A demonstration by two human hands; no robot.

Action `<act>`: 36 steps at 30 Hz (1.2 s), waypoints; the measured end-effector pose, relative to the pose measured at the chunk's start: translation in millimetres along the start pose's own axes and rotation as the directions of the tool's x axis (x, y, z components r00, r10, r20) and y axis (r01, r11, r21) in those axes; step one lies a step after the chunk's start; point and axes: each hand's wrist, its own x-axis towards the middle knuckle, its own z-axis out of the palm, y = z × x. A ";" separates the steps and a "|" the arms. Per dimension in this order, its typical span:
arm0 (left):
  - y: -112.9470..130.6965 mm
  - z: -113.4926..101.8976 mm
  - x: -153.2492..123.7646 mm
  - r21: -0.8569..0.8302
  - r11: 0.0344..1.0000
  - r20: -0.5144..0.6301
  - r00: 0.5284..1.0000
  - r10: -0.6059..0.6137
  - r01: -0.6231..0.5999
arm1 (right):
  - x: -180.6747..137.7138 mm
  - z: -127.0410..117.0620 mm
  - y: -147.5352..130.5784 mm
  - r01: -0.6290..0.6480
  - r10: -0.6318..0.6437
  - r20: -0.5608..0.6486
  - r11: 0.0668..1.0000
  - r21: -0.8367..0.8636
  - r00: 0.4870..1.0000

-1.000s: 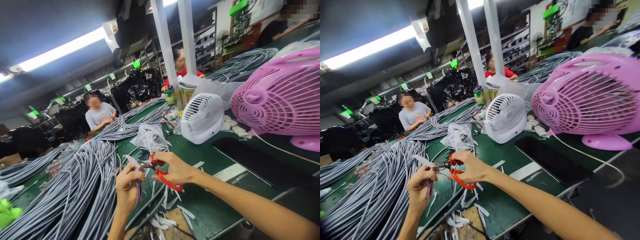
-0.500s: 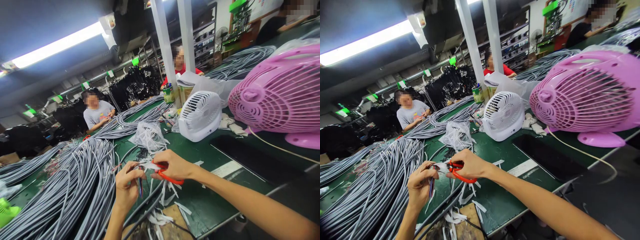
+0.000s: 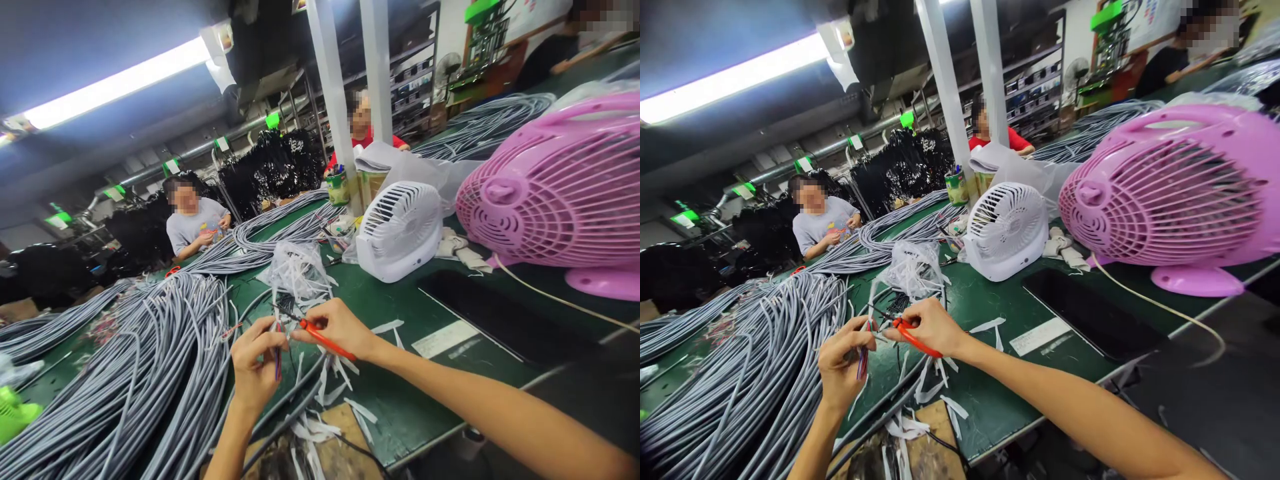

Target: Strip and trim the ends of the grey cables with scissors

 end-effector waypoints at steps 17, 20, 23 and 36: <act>-1.5 1.2 -3.7 -0.064 0.998 0.004 1.000 0.012 -0.012 | -3.4 -1.9 -2.9 0.133 -0.124 0.137 0.989 -0.062 0.983; -1.3 0.7 -3.3 -0.014 0.999 0.051 0.998 0.037 -0.036 | -3.1 -3.5 -4.1 0.112 -0.107 0.141 0.993 -0.031 0.984; -0.8 0.8 -3.0 0.022 0.999 0.063 0.997 0.041 -0.042 | -3.2 -4.0 -4.1 0.114 -0.107 0.157 0.993 -0.038 0.982; 4.4 -5.5 -0.3 0.108 0.986 0.056 0.991 0.118 -0.124 | -1.1 -9.1 -1.0 0.085 -0.069 0.166 0.992 -0.091 0.984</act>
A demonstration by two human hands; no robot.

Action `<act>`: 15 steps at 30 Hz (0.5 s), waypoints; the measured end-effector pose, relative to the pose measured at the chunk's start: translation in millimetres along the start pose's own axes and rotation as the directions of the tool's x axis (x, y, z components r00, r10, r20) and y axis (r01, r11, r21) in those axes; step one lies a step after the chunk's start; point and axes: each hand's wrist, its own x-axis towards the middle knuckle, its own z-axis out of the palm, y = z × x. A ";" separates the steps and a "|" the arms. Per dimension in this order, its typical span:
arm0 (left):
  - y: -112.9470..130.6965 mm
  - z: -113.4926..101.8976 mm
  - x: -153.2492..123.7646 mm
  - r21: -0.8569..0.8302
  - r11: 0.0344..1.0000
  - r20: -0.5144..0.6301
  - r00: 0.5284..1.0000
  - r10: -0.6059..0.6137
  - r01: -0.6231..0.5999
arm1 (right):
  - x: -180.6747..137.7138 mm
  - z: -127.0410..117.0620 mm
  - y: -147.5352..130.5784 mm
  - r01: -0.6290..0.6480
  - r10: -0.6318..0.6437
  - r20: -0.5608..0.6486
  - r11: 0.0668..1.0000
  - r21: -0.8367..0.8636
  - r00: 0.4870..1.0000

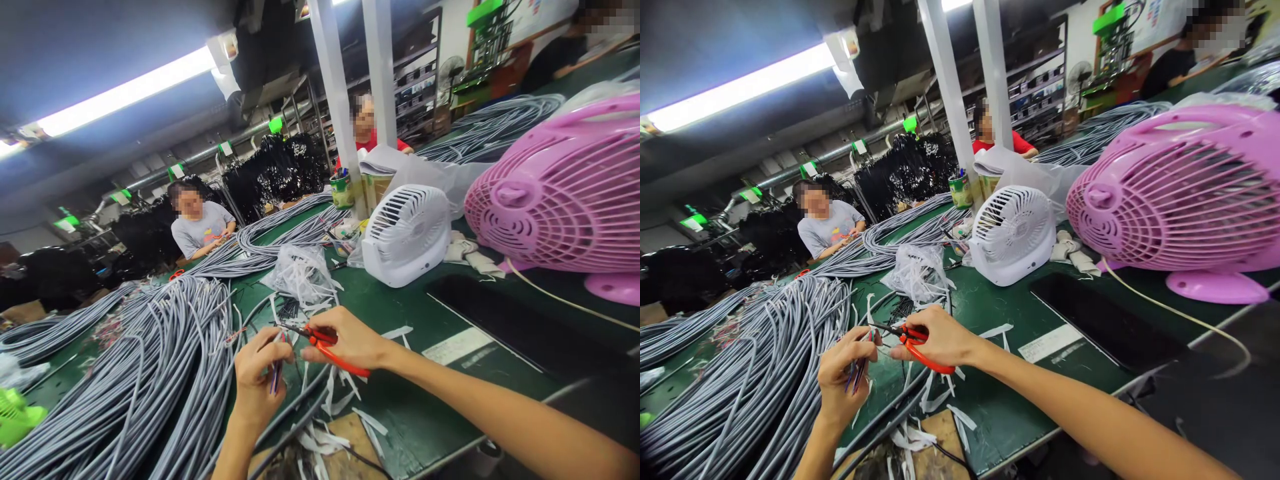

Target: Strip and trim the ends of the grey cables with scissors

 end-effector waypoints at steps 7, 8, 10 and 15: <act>-1.6 -0.9 -1.9 0.024 1.000 0.004 1.000 0.016 -0.016 | -0.8 -3.0 -1.7 0.055 -0.058 0.066 0.998 0.043 0.996; -1.7 -1.3 -2.3 0.015 1.000 0.008 1.000 0.011 -0.011 | -0.6 -3.8 -1.9 0.057 -0.060 0.076 0.997 0.043 0.995; -2.0 -2.1 -2.6 -0.001 1.000 0.015 1.000 0.005 -0.005 | -0.1 -5.1 -2.7 0.066 -0.070 0.090 0.997 0.050 0.993; -1.6 -2.6 -0.7 0.025 0.999 0.049 0.998 0.028 -0.029 | 0.4 -4.4 -3.4 0.049 -0.054 0.078 0.997 0.056 0.996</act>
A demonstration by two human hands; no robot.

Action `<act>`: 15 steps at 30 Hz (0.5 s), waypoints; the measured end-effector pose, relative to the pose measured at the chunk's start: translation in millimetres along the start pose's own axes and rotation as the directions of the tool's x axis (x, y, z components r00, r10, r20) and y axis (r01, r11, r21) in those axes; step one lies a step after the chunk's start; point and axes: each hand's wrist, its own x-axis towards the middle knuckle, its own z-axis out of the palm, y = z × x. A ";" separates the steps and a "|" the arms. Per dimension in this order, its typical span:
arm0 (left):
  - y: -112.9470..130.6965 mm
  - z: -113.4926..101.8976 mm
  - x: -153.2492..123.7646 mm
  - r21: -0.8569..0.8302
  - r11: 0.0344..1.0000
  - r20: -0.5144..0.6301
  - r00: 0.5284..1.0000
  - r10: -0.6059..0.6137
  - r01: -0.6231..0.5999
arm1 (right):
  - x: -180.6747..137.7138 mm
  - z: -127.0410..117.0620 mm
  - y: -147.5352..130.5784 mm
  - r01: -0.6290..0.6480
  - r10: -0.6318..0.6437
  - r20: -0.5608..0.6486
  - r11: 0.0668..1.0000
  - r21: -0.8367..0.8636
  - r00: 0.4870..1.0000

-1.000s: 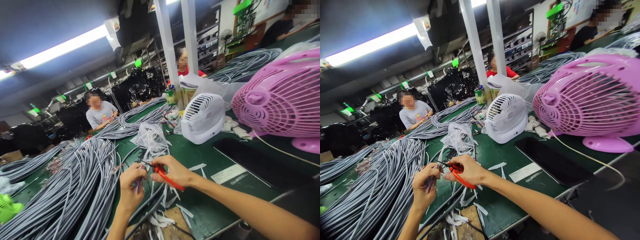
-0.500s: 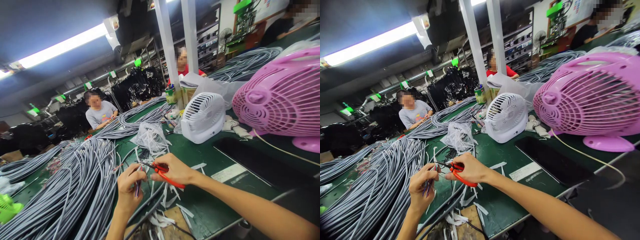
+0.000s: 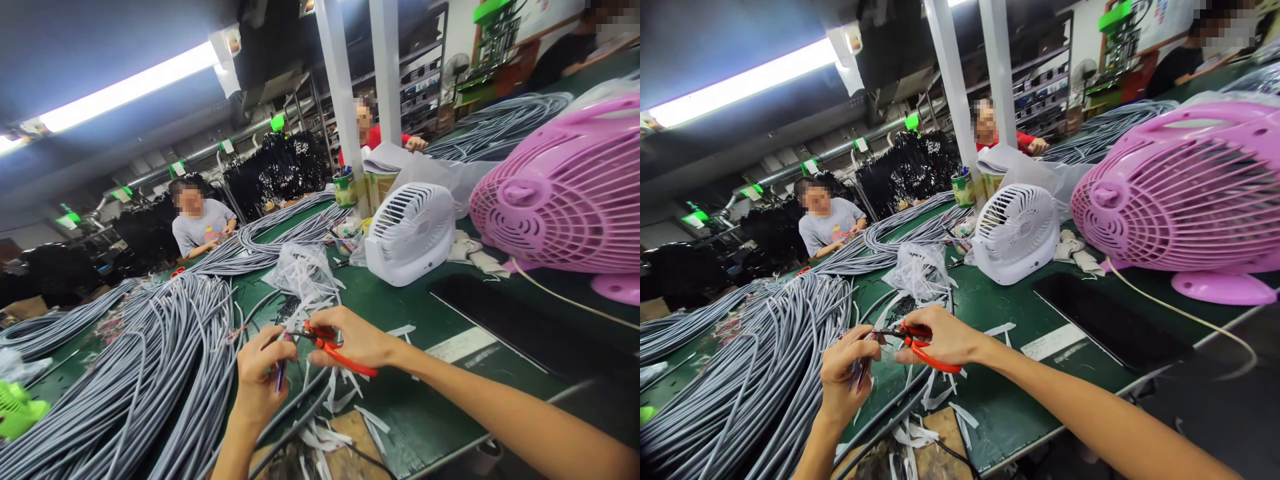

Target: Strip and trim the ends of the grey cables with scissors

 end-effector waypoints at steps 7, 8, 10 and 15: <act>1.0 2.7 0.2 0.005 1.000 0.044 0.999 0.008 -0.008 | -1.1 1.1 3.9 -0.013 0.011 -0.067 1.000 -0.026 0.998; 0.4 2.4 -0.5 0.000 1.000 0.039 0.999 0.008 -0.008 | -1.3 1.5 3.5 -0.015 0.014 -0.077 1.000 -0.017 0.997; -1.0 1.3 -2.1 -0.004 1.000 0.028 1.000 0.007 -0.007 | -1.8 2.8 2.2 -0.025 0.027 -0.094 0.999 0.021 0.995; -1.9 -0.4 -3.1 -0.004 1.000 0.000 1.000 0.014 -0.014 | -2.8 6.7 0.1 -0.036 0.047 -0.071 0.988 0.147 0.996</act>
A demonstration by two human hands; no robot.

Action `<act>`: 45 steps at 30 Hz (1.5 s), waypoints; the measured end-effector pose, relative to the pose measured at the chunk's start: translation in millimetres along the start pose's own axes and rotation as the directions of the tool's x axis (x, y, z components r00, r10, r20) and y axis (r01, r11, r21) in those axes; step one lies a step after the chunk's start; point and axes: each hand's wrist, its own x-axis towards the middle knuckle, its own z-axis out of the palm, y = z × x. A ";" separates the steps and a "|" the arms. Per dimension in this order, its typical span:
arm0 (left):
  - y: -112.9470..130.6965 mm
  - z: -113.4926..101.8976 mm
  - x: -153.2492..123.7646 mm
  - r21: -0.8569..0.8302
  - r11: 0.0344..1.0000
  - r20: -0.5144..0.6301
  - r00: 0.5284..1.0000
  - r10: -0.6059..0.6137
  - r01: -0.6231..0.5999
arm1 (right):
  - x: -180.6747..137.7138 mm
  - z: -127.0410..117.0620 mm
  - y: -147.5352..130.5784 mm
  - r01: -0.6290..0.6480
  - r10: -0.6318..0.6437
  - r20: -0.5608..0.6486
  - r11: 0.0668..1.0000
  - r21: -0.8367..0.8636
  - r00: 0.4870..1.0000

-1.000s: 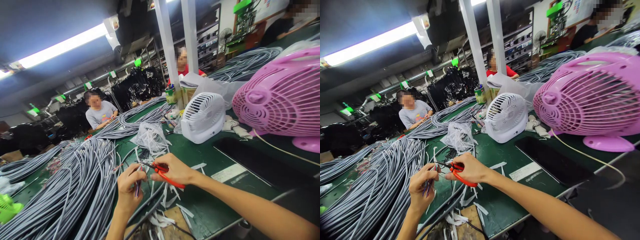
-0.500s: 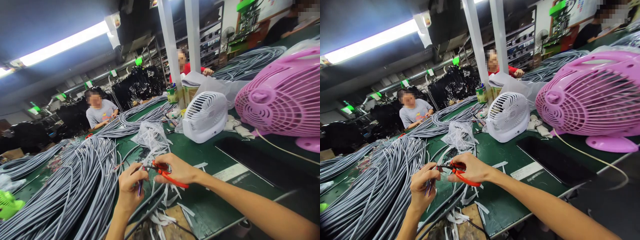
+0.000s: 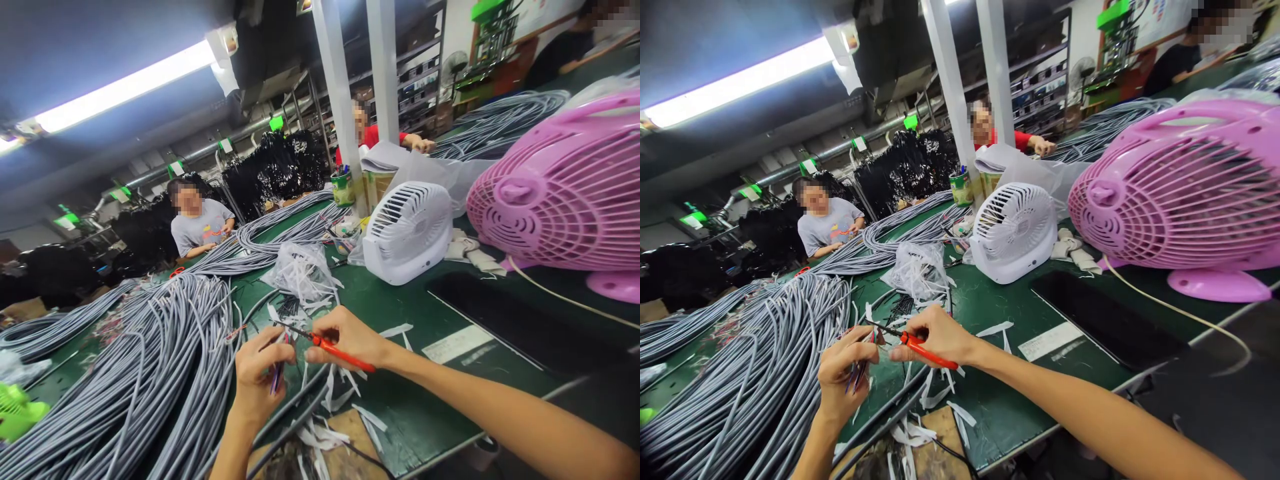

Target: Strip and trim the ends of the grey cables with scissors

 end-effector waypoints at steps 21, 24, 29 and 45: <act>1.2 2.5 2.0 -0.054 0.999 0.013 1.000 0.006 -0.005 | -0.5 -4.3 1.7 0.075 -0.076 0.001 0.986 -0.148 0.997; 2.5 3.5 2.5 -0.125 0.992 0.014 1.000 -0.012 0.013 | 0.9 -5.9 1.1 0.003 -0.012 -0.100 0.996 -0.090 0.995; 5.9 8.6 0.4 -0.300 0.914 -0.014 0.957 -0.290 0.272 | 5.3 -10.7 4.4 -0.110 0.047 -0.282 0.971 -0.210 0.958; 5.1 22.3 1.6 -0.295 0.678 0.151 0.733 -0.663 0.673 | 9.9 -8.3 16.3 -0.081 -0.026 -0.209 0.869 -0.488 0.978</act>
